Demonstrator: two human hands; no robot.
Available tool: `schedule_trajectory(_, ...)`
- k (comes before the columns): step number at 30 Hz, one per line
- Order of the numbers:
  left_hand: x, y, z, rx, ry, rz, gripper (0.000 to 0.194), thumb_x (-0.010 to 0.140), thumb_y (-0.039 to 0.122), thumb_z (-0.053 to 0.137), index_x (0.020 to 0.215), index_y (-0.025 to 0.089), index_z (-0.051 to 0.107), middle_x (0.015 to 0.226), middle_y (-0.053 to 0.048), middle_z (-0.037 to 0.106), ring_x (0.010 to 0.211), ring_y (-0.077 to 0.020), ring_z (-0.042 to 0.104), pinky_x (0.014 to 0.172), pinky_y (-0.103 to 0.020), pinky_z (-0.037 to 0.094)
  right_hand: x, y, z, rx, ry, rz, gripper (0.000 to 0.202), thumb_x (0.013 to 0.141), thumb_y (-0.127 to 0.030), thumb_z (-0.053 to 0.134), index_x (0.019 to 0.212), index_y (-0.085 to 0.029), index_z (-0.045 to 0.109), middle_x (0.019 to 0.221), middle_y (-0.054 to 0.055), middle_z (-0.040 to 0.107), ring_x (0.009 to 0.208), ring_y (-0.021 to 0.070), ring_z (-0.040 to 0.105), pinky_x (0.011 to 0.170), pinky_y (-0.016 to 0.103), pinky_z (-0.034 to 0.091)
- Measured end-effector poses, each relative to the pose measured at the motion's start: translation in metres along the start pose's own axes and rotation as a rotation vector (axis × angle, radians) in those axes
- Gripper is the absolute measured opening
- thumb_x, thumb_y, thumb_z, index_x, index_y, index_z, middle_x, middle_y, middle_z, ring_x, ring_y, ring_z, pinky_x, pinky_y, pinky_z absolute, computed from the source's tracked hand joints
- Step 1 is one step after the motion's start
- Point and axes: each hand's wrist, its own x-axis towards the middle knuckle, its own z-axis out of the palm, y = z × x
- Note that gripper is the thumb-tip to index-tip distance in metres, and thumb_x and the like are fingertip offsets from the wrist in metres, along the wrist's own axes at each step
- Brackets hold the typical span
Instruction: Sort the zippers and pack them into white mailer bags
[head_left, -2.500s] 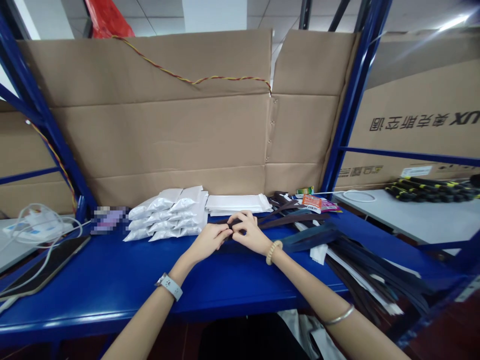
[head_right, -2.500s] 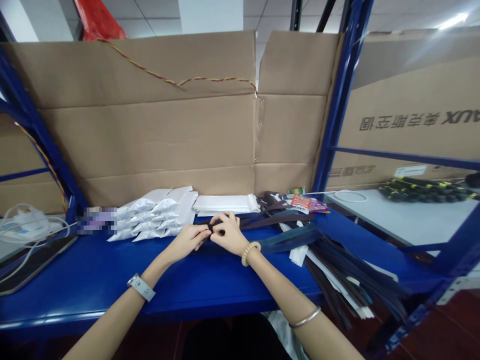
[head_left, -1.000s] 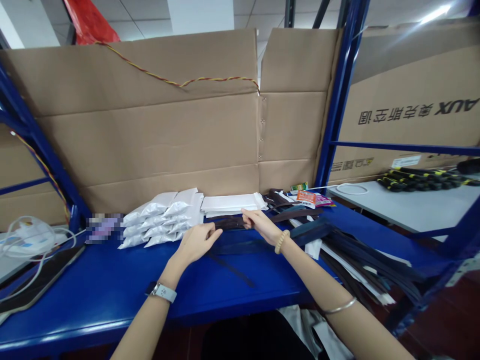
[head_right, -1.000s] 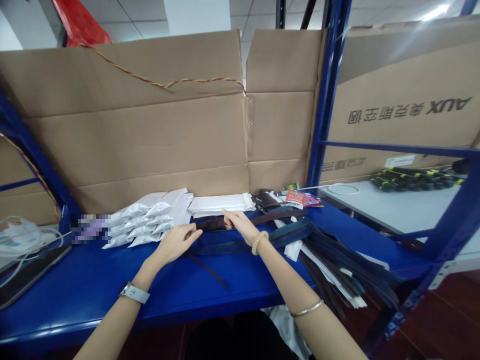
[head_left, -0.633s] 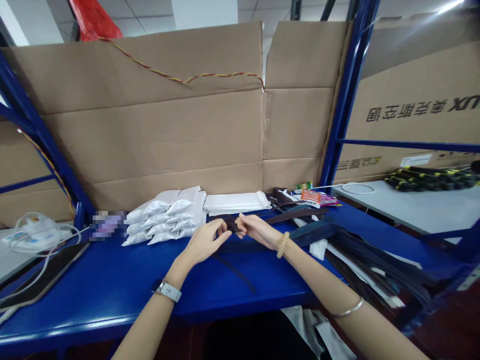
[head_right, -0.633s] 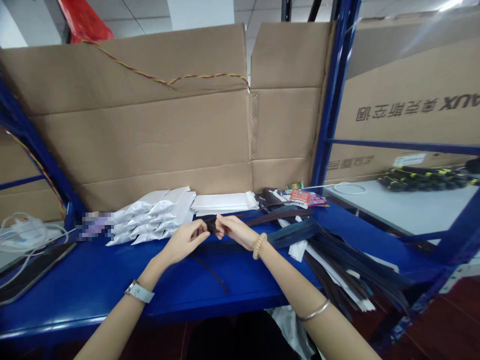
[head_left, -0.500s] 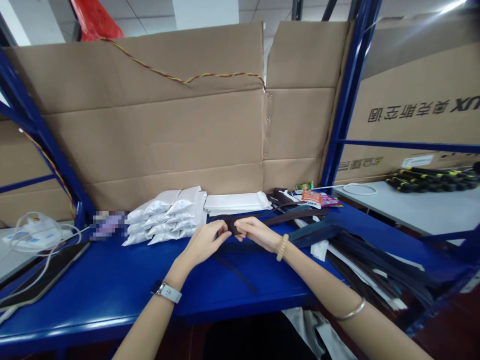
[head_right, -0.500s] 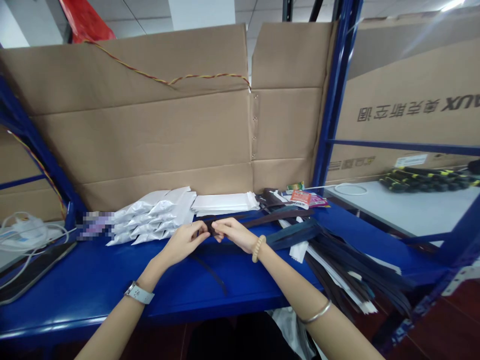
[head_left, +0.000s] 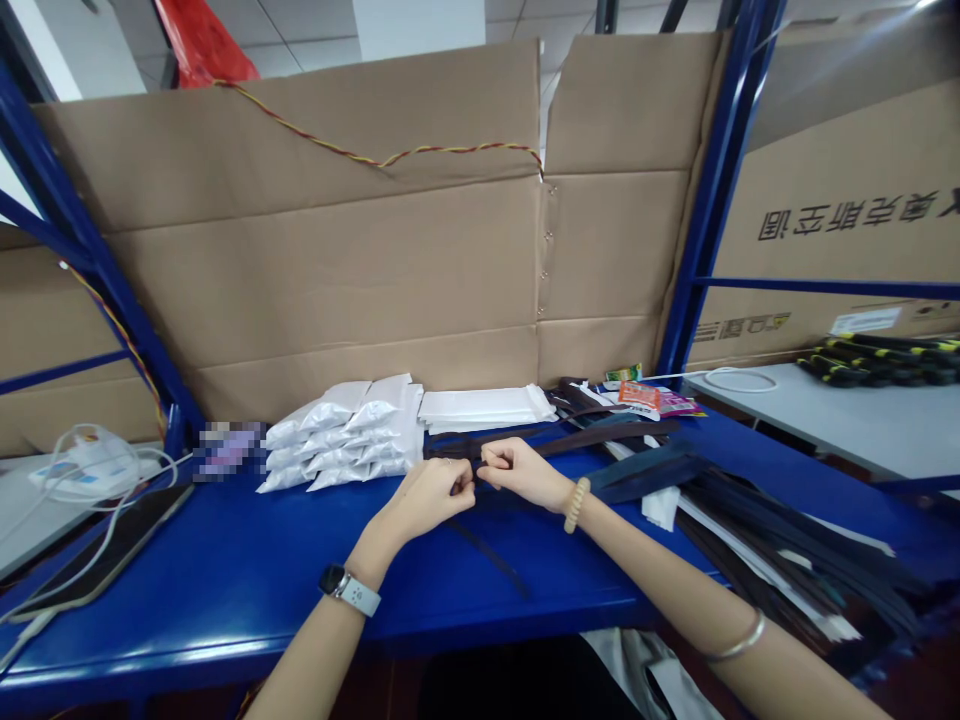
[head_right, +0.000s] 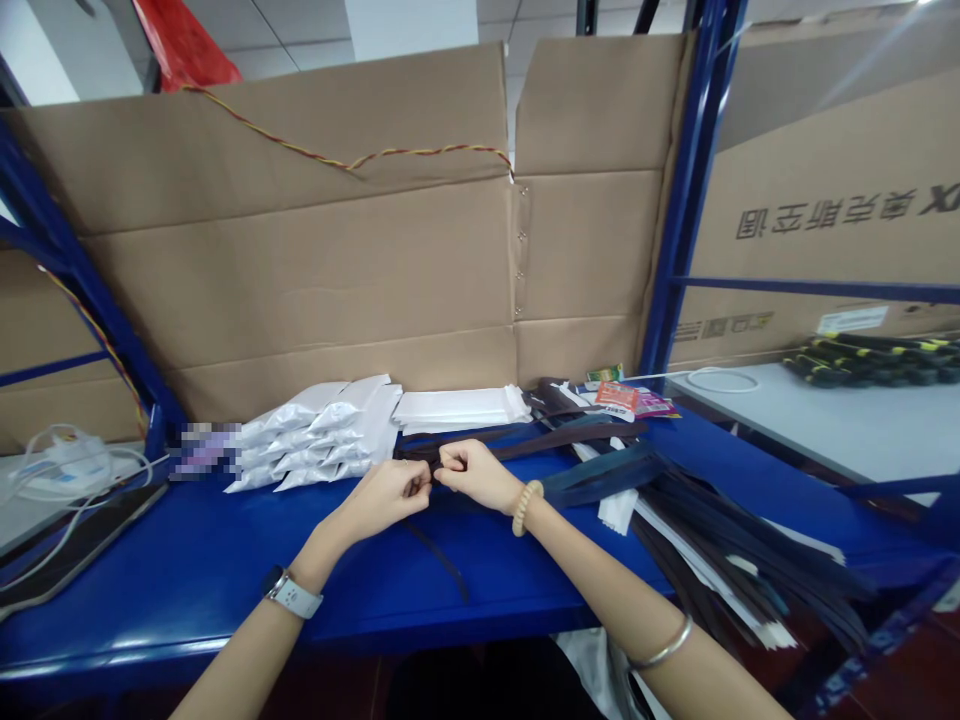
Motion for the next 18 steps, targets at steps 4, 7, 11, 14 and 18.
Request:
schedule_trajectory(4, 0.002, 0.0, 0.001, -0.037, 0.018, 0.008, 0.007, 0.073, 0.017, 0.048, 0.067, 0.018, 0.047, 0.064, 0.002, 0.055, 0.055, -0.0099, 0.045, 0.054, -0.023, 0.029, 0.001, -0.005, -0.002, 0.063, 0.046, -0.028, 0.032, 0.072, -0.02, 0.056, 0.06, -0.02, 0.027, 0.055, -0.008, 0.034, 0.051, 0.0076, 0.038, 0.052, 0.022, 0.029)
schedule_trajectory(7, 0.001, -0.001, -0.002, -0.048, 0.038, 0.008, 0.005, 0.073, 0.017, 0.048, 0.068, 0.018, 0.048, 0.063, 0.002, 0.055, 0.055, -0.0101, 0.044, 0.054, -0.023, 0.029, 0.001, -0.007, -0.009, 0.113, 0.184, -0.046, 0.028, 0.071, -0.019, 0.056, 0.061, -0.02, 0.03, 0.057, -0.007, 0.038, 0.05, 0.0071, 0.038, 0.051, 0.022, 0.03)
schedule_trajectory(11, -0.001, -0.005, -0.008, -0.042, 0.067, -0.007, 0.005, 0.074, 0.018, 0.047, 0.069, 0.018, 0.047, 0.063, 0.002, 0.053, 0.055, -0.0103, 0.043, 0.054, -0.023, 0.028, 0.002, -0.008, -0.027, 0.233, 0.474, -0.116, 0.027, 0.069, -0.017, 0.057, 0.063, -0.02, 0.031, 0.06, -0.006, 0.041, 0.051, 0.0063, 0.036, 0.049, 0.02, 0.029)
schedule_trajectory(14, -0.005, -0.009, -0.014, -0.025, 0.087, -0.052, 0.006, 0.074, 0.017, 0.045, 0.069, 0.018, 0.047, 0.064, 0.002, 0.053, 0.056, -0.0105, 0.044, 0.055, -0.023, 0.028, 0.002, -0.006, -0.045, 0.314, 0.672, -0.176, 0.025, 0.066, -0.015, 0.058, 0.067, -0.02, 0.033, 0.06, -0.007, 0.038, 0.05, 0.0061, 0.035, 0.048, 0.019, 0.029)
schedule_trajectory(18, -0.013, -0.013, -0.022, -0.011, 0.072, -0.106, 0.008, 0.074, 0.016, 0.044, 0.067, 0.018, 0.048, 0.062, 0.002, 0.052, 0.055, -0.0107, 0.044, 0.054, -0.023, 0.027, -0.006, -0.002, -0.069, 0.341, 0.841, -0.163, 0.03, 0.062, -0.014, 0.061, 0.074, -0.022, 0.034, 0.055, -0.01, 0.034, 0.046, 0.0058, 0.033, 0.044, 0.017, 0.029)
